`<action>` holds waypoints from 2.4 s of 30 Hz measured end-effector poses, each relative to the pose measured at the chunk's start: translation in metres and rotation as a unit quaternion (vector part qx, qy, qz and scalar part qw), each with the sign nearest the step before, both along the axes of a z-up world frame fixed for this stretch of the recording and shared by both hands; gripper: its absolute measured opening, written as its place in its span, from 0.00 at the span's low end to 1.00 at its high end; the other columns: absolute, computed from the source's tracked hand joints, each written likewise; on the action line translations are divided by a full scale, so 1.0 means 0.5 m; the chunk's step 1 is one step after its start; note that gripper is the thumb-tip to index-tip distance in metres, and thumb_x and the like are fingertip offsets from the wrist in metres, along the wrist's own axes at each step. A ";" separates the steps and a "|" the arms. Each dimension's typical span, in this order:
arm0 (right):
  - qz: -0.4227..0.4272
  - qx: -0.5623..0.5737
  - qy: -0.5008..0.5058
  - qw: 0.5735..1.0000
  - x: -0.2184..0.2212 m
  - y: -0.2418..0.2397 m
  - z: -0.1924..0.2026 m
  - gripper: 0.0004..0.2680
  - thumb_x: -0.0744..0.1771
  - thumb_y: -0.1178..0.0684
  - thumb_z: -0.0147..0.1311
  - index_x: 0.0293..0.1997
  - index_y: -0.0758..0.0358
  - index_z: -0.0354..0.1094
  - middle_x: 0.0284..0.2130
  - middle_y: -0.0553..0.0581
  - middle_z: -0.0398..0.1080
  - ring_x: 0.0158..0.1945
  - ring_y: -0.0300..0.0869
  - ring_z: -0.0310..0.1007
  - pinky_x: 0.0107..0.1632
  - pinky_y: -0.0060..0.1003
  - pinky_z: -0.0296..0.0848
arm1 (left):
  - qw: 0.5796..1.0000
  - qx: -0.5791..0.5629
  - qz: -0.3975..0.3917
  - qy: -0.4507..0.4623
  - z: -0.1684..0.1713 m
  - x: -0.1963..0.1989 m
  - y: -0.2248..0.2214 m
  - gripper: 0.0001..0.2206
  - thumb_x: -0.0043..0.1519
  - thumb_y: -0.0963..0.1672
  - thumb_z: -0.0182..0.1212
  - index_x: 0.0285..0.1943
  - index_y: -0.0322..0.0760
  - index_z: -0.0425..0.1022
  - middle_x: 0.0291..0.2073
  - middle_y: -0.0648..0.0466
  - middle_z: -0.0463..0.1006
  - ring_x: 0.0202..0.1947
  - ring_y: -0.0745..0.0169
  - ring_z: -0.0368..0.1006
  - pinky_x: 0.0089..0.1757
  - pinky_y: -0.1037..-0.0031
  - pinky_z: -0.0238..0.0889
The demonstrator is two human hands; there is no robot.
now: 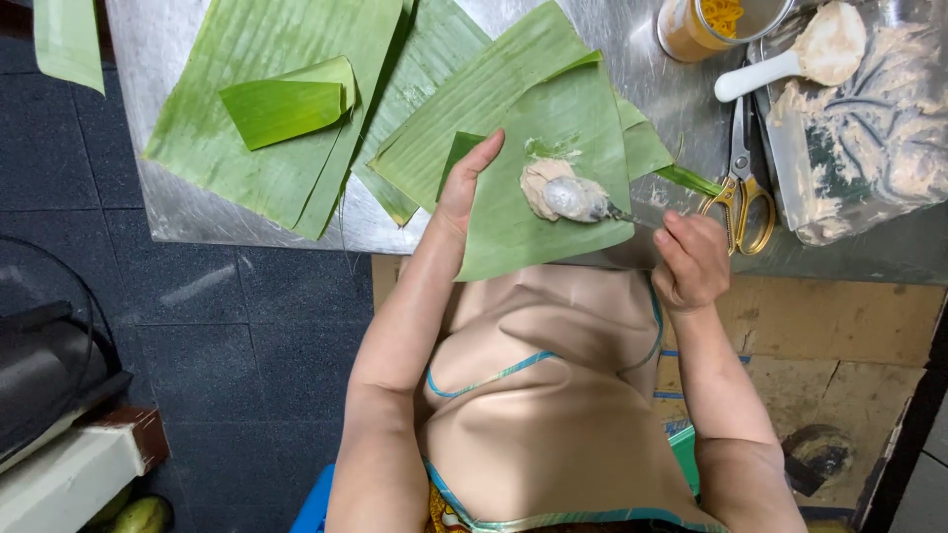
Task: Wrapping food paste into banana leaf packets on a production table
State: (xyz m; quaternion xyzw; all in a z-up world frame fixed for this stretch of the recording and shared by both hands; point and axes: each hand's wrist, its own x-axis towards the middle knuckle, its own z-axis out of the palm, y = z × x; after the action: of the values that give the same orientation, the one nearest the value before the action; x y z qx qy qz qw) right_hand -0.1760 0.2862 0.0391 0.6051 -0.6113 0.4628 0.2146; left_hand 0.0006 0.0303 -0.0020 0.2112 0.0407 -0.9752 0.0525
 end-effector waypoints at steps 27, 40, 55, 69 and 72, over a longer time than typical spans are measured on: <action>0.004 -0.020 0.025 0.999 0.046 -0.014 0.029 0.06 0.68 0.66 0.56 0.36 0.71 0.82 0.35 0.73 0.80 0.31 0.60 0.77 0.39 0.52 0.78 | 0.988 0.040 0.141 0.044 -0.015 -0.015 0.015 0.28 0.68 0.56 0.57 0.68 0.35 0.71 0.64 0.37 0.70 0.67 0.34 0.65 0.67 0.38 0.55; -0.273 -0.107 -0.544 0.786 -0.135 0.213 0.060 0.13 0.69 0.63 0.52 0.60 0.73 0.68 0.46 0.73 0.77 0.30 0.38 0.75 0.34 0.27 0.78 | 0.989 0.007 0.133 -0.065 -0.028 0.023 0.001 0.33 0.62 0.55 0.58 0.73 0.35 0.65 0.68 0.40 0.68 0.70 0.40 0.62 0.69 0.45 0.49; -0.287 0.001 -0.296 0.911 -0.031 0.114 0.177 0.04 0.74 0.62 0.50 0.54 0.71 0.68 0.43 0.64 0.70 0.46 0.52 0.71 0.52 0.46 0.74 | 0.983 -0.028 0.164 -0.073 -0.038 -0.004 0.019 0.35 0.61 0.55 0.61 0.73 0.31 0.64 0.68 0.39 0.67 0.70 0.40 0.61 0.69 0.44 0.48; -0.066 0.206 -0.581 0.785 0.134 -0.169 -0.064 0.26 0.68 0.64 0.55 0.75 0.60 0.44 0.39 0.66 0.72 0.37 0.43 0.72 0.41 0.34 0.74 | 0.956 -0.078 0.257 -0.118 -0.168 -0.010 0.064 0.22 0.68 0.53 0.60 0.67 0.39 0.73 0.62 0.44 0.74 0.61 0.44 0.73 0.63 0.51 0.65; -0.107 0.238 -0.488 0.833 0.069 -0.184 -0.054 0.26 0.66 0.69 0.52 0.73 0.54 0.55 0.36 0.62 0.75 0.39 0.43 0.73 0.46 0.34 0.74 | 0.932 -0.157 0.268 -0.187 -0.184 0.008 0.047 0.16 0.69 0.47 0.61 0.63 0.37 0.72 0.57 0.45 0.76 0.54 0.47 0.77 0.57 0.57 0.71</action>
State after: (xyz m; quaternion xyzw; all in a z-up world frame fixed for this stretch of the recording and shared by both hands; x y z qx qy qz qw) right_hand -0.1417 0.1940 0.0121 0.2638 -0.7889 0.5124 -0.2133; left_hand 0.0048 0.0539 -0.0938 0.3602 -0.0685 -0.8617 0.3507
